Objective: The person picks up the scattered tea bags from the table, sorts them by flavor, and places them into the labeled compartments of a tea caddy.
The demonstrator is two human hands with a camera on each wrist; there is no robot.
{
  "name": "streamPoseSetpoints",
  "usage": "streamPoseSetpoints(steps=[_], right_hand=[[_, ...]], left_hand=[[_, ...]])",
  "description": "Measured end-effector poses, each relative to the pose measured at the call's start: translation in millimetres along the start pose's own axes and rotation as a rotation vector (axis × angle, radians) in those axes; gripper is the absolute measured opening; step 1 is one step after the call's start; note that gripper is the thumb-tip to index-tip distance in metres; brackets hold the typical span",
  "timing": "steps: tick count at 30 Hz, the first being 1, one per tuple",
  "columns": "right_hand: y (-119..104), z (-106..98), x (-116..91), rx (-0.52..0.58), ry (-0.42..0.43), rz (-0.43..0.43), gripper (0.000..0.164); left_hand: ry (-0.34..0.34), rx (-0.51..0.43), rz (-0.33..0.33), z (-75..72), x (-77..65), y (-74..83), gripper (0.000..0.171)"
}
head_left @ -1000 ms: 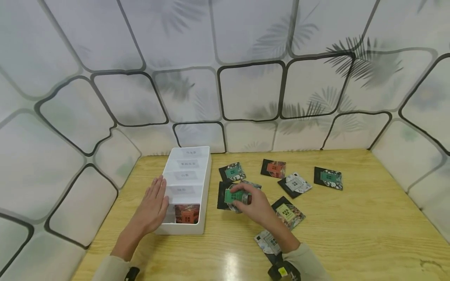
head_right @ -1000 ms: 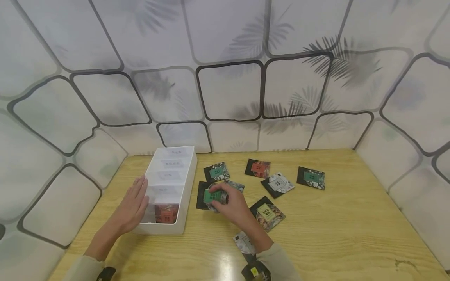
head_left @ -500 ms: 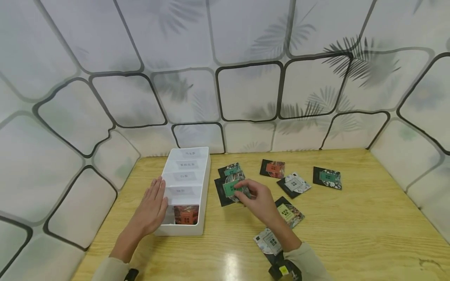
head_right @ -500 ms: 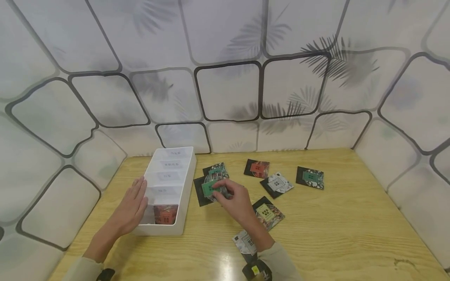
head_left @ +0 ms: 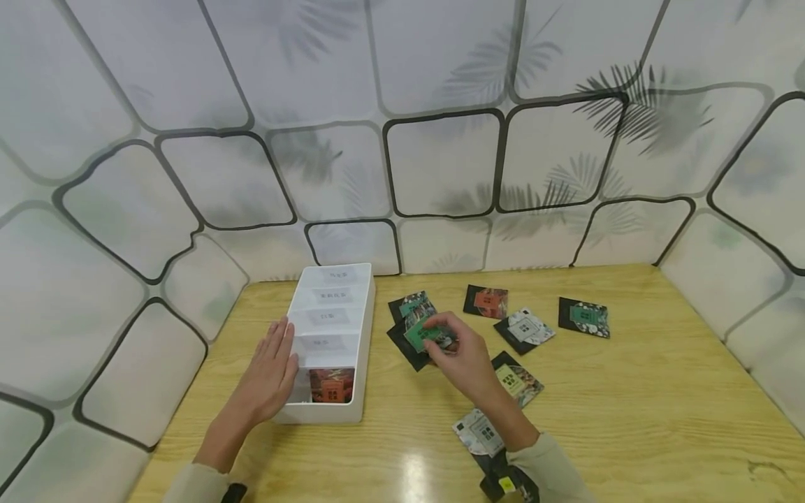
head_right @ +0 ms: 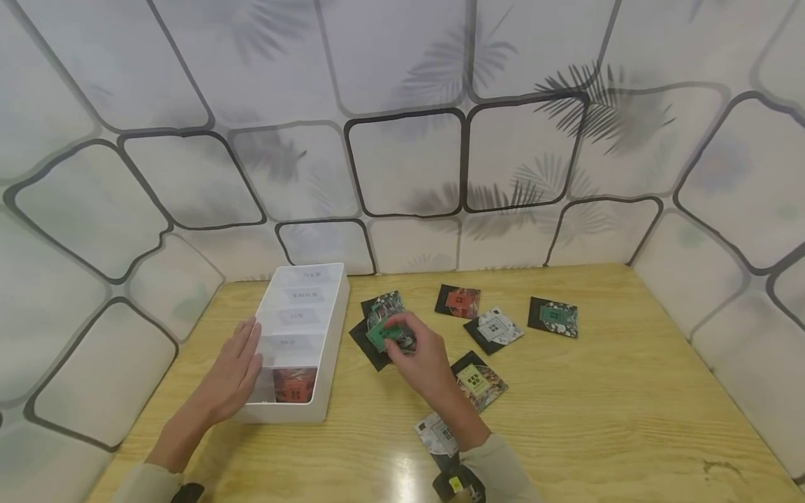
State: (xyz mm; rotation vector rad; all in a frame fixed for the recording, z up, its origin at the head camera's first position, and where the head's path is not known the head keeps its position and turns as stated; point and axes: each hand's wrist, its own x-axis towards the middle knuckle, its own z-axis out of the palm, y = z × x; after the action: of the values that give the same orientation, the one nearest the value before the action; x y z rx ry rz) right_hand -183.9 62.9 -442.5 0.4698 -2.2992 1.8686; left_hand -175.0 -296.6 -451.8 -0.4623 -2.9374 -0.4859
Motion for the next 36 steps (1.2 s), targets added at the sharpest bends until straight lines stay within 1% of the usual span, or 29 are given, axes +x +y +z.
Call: streamPoseSetpoints(steps=[3, 5, 9, 12, 15, 23, 27, 36], right_hand=[[-1.0, 2.0, -0.4, 0.016, 0.02, 0.006, 0.027], [-1.5, 3.1, -0.3, 0.029, 0.039, -0.005, 0.028], [-0.3, 4.5, 0.4, 0.027, 0.077, -0.062, 0.025], [1.3, 6.0, 1.7, 0.029, 0.09, -0.096, 0.021], [0.8, 9.6, 5.2, 0.041, 0.087, -0.121, 0.02], [-12.1, 26.9, 19.8, 0.031, 0.094, -0.15, 0.027], [-9.1, 32.5, 27.0, 0.017, 0.091, -0.174, 0.026], [-4.0, 43.0, 38.0, 0.024, 0.025, -0.19, 0.021]], left_hand=[[-0.004, 0.004, -0.007, -0.5, 0.5, -0.2, 0.058], [-0.005, 0.003, -0.009, -0.6, 0.9, -0.2, 0.058], [-0.007, -0.01, -0.009, -0.4, 0.9, 0.2, 0.057], [-0.007, -0.015, -0.01, 0.2, 0.7, 0.4, 0.057], [-0.002, -0.01, -0.008, 0.8, 0.5, 0.1, 0.057], [-0.008, 0.034, -0.01, -0.4, -1.6, 0.0, 0.058], [-0.016, 0.045, -0.014, -0.8, -2.8, 0.4, 0.058], [-0.007, 0.029, -0.011, -1.7, -3.2, 2.4, 0.058]])
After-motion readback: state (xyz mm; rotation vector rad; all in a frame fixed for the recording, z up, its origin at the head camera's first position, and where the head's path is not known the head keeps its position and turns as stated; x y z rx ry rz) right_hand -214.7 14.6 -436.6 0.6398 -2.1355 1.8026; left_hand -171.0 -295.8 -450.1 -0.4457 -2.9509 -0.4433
